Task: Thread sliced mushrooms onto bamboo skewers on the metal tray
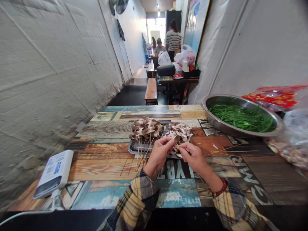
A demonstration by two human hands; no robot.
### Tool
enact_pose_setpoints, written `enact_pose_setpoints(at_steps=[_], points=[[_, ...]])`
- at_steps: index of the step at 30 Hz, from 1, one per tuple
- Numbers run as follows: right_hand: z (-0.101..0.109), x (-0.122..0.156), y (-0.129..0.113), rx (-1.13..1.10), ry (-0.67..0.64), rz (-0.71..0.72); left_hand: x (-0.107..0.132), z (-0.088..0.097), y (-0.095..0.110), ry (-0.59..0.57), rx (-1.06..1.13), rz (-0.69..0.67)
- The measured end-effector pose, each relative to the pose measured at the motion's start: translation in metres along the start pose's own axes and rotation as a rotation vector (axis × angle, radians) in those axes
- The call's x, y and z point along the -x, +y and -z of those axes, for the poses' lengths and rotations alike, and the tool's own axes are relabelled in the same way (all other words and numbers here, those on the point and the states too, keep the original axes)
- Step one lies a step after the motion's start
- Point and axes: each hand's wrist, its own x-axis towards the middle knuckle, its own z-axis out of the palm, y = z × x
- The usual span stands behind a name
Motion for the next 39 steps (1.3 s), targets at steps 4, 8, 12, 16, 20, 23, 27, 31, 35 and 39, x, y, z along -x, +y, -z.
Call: enact_pose_setpoints(at_steps=[4, 8, 12, 16, 20, 23, 27, 31, 35, 39], points=[[0.001, 0.000, 0.003, -0.002, -0.007, 0.020, 0.000, -0.001, 0.000, 0.016, 0.057, 0.030], [0.000, 0.000, 0.011, -0.042, -0.024, 0.037, 0.000, -0.002, 0.001, 0.027, 0.086, 0.037], [0.000, -0.001, 0.012, -0.086, -0.047, 0.042, 0.000, -0.002, 0.002, 0.027, 0.109, 0.048], [0.002, -0.002, 0.003, -0.049, -0.045, 0.010, -0.001, 0.000, 0.003, 0.046, 0.122, 0.064], [0.005, -0.001, -0.004, 0.033, -0.014, 0.041, -0.002, 0.000, 0.004, 0.051, 0.116, 0.057], [0.006, 0.000, -0.005, 0.069, 0.000, 0.063, -0.001, 0.000, 0.004, 0.037, 0.101, 0.059], [0.005, 0.000, -0.005, 0.084, 0.012, 0.071, -0.001, 0.000, 0.004, 0.002, 0.089, 0.056], [0.004, -0.001, -0.008, 0.093, 0.033, 0.069, 0.000, -0.002, 0.001, -0.016, 0.054, 0.057], [0.003, -0.001, -0.009, 0.090, 0.046, 0.070, 0.001, -0.004, -0.003, -0.055, -0.017, 0.059], [0.006, -0.002, -0.003, 0.013, 0.055, 0.046, -0.001, 0.001, -0.002, -0.056, -0.105, 0.005]])
